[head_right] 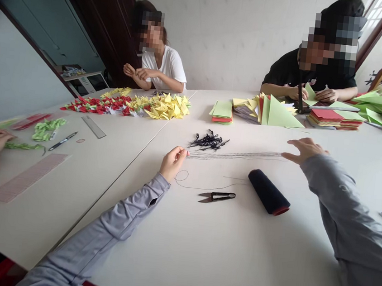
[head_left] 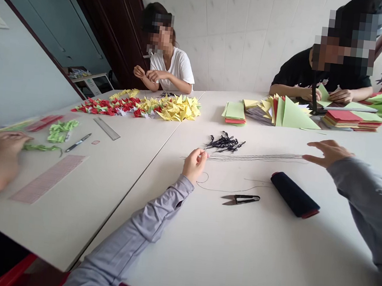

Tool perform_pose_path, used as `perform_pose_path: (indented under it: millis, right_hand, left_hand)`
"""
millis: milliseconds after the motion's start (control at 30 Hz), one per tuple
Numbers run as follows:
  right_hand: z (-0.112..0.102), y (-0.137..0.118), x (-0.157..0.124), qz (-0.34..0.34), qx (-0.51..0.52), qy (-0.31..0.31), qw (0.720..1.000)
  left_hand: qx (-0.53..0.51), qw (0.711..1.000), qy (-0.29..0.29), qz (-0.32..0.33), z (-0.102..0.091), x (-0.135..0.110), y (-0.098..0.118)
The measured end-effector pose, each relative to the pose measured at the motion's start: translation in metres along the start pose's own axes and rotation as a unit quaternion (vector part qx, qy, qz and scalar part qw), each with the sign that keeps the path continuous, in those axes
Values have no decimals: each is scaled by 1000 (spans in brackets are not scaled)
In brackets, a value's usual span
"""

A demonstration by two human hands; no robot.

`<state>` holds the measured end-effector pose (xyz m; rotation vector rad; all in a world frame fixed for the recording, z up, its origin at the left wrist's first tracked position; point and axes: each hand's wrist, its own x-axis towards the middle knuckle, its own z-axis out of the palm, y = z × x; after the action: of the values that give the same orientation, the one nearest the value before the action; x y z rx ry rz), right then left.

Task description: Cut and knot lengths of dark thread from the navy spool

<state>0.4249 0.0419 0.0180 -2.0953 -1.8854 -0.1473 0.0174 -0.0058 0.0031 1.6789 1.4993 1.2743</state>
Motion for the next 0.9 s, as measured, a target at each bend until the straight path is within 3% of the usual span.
perform_pose_path:
  millis: [67, 133, 267, 400, 467, 533, 667, 767, 900]
  right_hand:
    - [-21, -6, 0, 44, -57, -49, 996]
    - [-40, -19, -4, 40, -73, -43, 996]
    - [-56, -66, -26, -103, 34, -56, 993]
    - [-38, -123, -63, -250, 159, -151, 943]
    - [-22, -146, -81, -297, 166, -212, 916]
    - [-5, -162, -95, -324, 156, -233, 904]
    - [16, -174, -111, -383, 112, -180, 899]
    - [15, -173, -117, -391, 74, -165, 902]
    - [7, -167, -119, -397, 55, -179, 898]
  left_hand:
    - [19, 999, -23, 21, 4, -4, 1]
    - [40, 996, -56, 59, 9, -10, 2]
    - [70, 976, -170, 112, 19, -28, 9]
    - [71, 963, -244, 95, 22, -51, 20]
    - [85, 957, -265, 84, 19, -59, 25]
    - [122, 945, -282, 108, 15, -62, 30]
    - [213, 931, -243, 167, -1, -42, 33]
    - [281, 928, -191, 150, -21, -8, 23]
    - [330, 934, -111, 79, -55, 31, -8]
